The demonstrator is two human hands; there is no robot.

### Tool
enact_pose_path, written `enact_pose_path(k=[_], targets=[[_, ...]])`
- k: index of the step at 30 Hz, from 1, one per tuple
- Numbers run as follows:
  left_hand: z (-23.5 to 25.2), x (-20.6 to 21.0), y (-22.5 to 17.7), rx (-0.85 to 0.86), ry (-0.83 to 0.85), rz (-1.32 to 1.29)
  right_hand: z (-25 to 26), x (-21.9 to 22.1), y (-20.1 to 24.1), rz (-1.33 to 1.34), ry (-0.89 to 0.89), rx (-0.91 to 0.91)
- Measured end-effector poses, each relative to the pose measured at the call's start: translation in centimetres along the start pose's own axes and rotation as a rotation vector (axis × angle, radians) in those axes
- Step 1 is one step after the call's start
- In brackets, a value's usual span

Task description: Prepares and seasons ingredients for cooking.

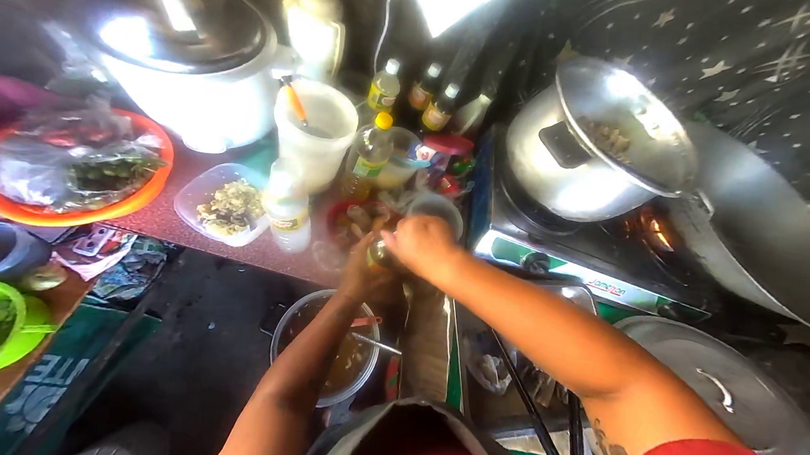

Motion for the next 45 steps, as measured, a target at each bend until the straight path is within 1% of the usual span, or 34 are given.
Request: enact_pose_path(k=[2, 4, 6, 8, 11, 15, 19, 22, 25, 27, 29, 30, 32, 33, 34, 36, 38, 40, 41, 43, 45], targets=[[0.2, 0.0, 0.1, -0.007, -0.017, -0.007, -0.1, -0.1, -0.4, 0.032, -0.03, 0.019], [0.4, -0.2, -0.2, -0.006, -0.027, -0.012, -0.3, -0.3, 0.2, 0.099, -0.029, -0.095], [0.5, -0.2, -0.6, -0.005, -0.021, 0.005, -0.4, 0.0, 0.8, 0.091, 0.002, -0.226], [0.4, -0.1, -0.4, -0.009, -0.024, 0.013, -0.4, 0.2, 1.0, 0.062, 0.013, -0.256], [0.4, -0.1, -0.1, -0.046, -0.026, 0.013, -0.2, 0.4, 1.0, 0.058, 0.02, -0.196], [0.1, 0.3, 0.9, -0.072, -0.033, -0.012, -0.3, 1.2, 0.2, 0.173, -0.015, -0.003], [0.5, 0.0, -0.3, -0.06, -0.047, -0.022, -1.2, 1.7, 0.2, 0.243, -0.035, 0.104], [1.0, -0.1, -0.9, -0.026, -0.026, -0.005, -1.4, 1.2, 0.3, 0.29, -0.006, 0.097], [1.6, -0.4, -0.8, -0.024, 0.0, -0.033, -2.5, 0.7, -0.6, 0.398, -0.051, 0.067], [2.3, -1.0, -1.1, -0.024, 0.005, -0.062, -4.0, 2.0, -1.3, 0.465, -0.063, 0.03], [2.5, -1.8, -1.3, -0.013, -0.021, 0.002, -6.9, 4.1, -2.1, 0.487, 0.048, -0.038], [2.4, -2.2, -0.9, -0.028, -0.033, 0.048, -8.6, 5.2, -2.6, 0.495, 0.139, -0.082], [2.5, -2.7, -0.1, -0.065, -0.059, 0.104, -12.0, 7.2, -4.2, 0.489, 0.31, -0.144], [2.6, -2.8, -0.2, -0.066, -0.078, 0.112, -13.6, 7.5, -5.5, 0.497, 0.355, -0.146], [2.7, -2.9, -0.4, -0.06, -0.096, 0.108, -15.1, 7.5, -7.2, 0.517, 0.352, -0.117], [2.8, -2.8, -0.5, -0.042, -0.115, 0.103, -17.9, 7.0, -11.9, 0.586, 0.22, 0.035], [2.6, -2.6, -1.0, -0.019, -0.134, 0.119, -21.2, 6.6, -17.8, 0.638, 0.068, 0.271], [2.2, -2.6, -1.7, 0.017, -0.143, 0.133, -25.4, 7.1, -23.7, 0.594, -0.033, 0.533], [2.1, -2.6, -1.8, 0.029, -0.142, 0.135, -27.7, 7.6, -26.2, 0.556, -0.054, 0.658], [1.3, -2.9, -1.8, 0.059, -0.153, 0.087, -32.1, 9.2, -29.4, 0.481, -0.035, 0.861], [-0.3, -3.4, -2.5, 0.088, -0.209, 0.057, -35.2, 11.3, -30.5, 0.467, 0.037, 0.959]])
Point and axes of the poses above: each hand's wrist, its own z-axis towards the middle knuckle, its own x-axis out of the palm, y = z × x, the point moved 10 cm from there along z, towards the middle knuckle, and after that the axes turned 4 degrees about x, right-handed, at the moved point
